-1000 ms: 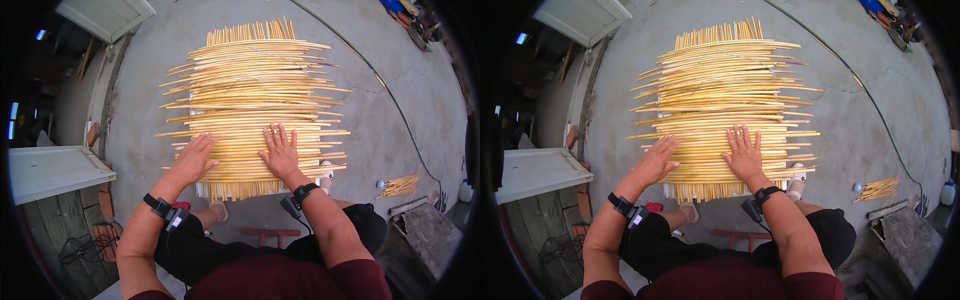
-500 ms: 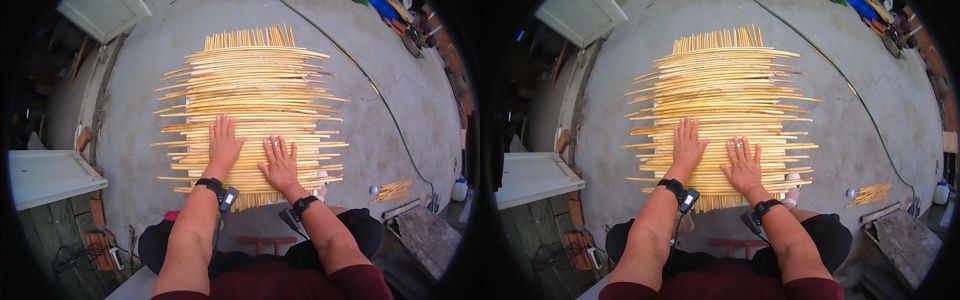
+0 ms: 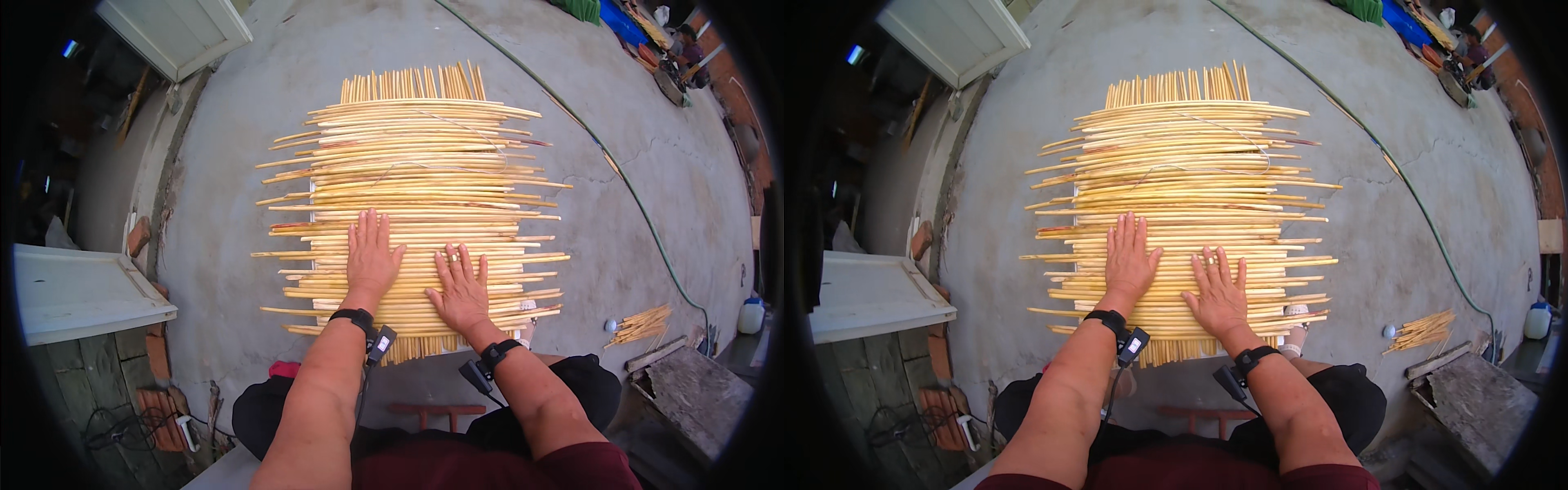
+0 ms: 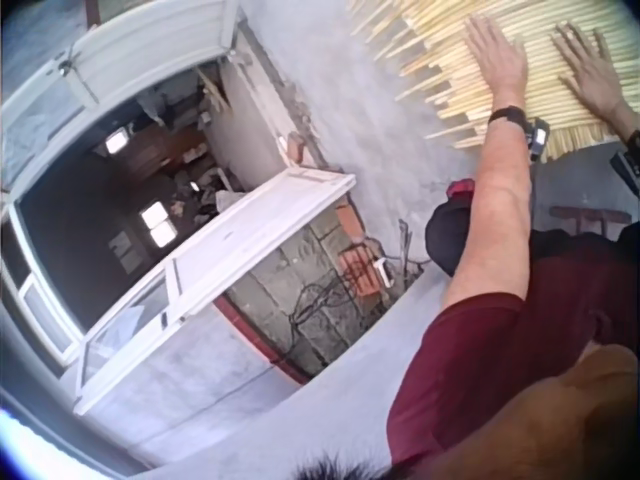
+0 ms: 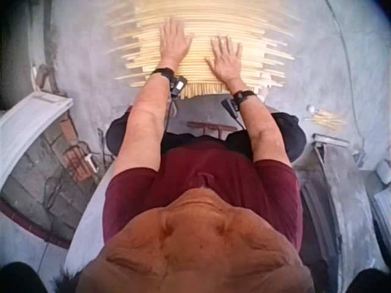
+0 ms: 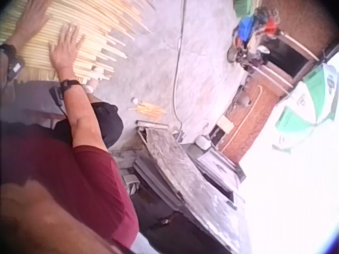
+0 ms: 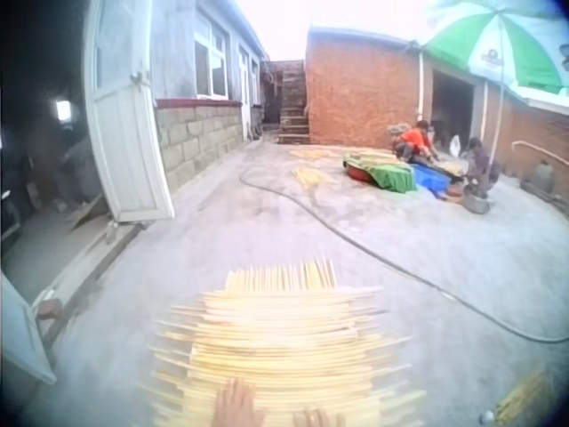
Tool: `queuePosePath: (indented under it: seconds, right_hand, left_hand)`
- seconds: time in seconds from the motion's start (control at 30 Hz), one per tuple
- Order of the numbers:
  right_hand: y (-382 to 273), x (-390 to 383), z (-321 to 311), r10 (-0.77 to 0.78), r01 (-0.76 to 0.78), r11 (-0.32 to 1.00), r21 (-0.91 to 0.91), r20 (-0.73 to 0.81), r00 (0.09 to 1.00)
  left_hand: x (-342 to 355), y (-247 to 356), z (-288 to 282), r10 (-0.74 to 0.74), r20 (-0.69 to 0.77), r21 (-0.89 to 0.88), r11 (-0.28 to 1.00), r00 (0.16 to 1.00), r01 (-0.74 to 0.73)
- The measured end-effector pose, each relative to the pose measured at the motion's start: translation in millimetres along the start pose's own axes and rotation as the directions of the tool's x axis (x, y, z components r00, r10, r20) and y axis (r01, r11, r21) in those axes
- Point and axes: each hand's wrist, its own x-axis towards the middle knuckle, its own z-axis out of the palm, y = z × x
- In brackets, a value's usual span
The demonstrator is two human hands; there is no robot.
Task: The person weaves together thin wooden sticks using a white string and a needle, aligning them horizontally and securing them one by one.
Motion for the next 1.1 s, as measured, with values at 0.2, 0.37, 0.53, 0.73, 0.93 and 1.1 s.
queuePosePath:
  seconds: [0.2,0.37,0.53,0.73,0.93,1.1]
  right_hand:
    - [-2.8,1.5,-1.3,-0.001,0.001,1.000,-0.013,-0.004,1.000]
    - [-1.2,1.8,2.4,-0.014,0.014,1.000,0.008,-0.055,0.998]
    - [-3.3,1.2,-2.5,-0.018,0.017,1.000,-0.012,-0.031,0.999]
    - [2.3,0.8,1.2,-0.038,0.041,0.997,-0.058,0.056,0.998]
    - [6.1,-9.5,-54.3,-0.096,0.105,0.994,-0.036,0.183,0.978]
    - [-63.3,-66.4,-160.7,-0.322,0.378,0.920,0.105,0.751,0.576]
  left_hand:
    - [-0.4,-3.6,1.5,0.016,-0.066,-0.005,1.000,0.998,-0.016]
    - [1.2,-2.1,1.4,0.007,-0.057,-0.016,1.000,0.998,-0.008]
    - [-0.1,-3.6,3.5,0.023,-0.095,0.000,1.000,0.995,-0.023]
    - [-0.9,-0.4,1.3,-0.004,-0.050,-0.017,1.000,0.999,0.003]
    - [0.5,1.5,2.5,0.027,-0.094,-0.006,1.000,0.995,-0.028]
    - [-5.9,-13.0,2.2,-0.005,-0.096,0.012,1.000,0.995,0.006]
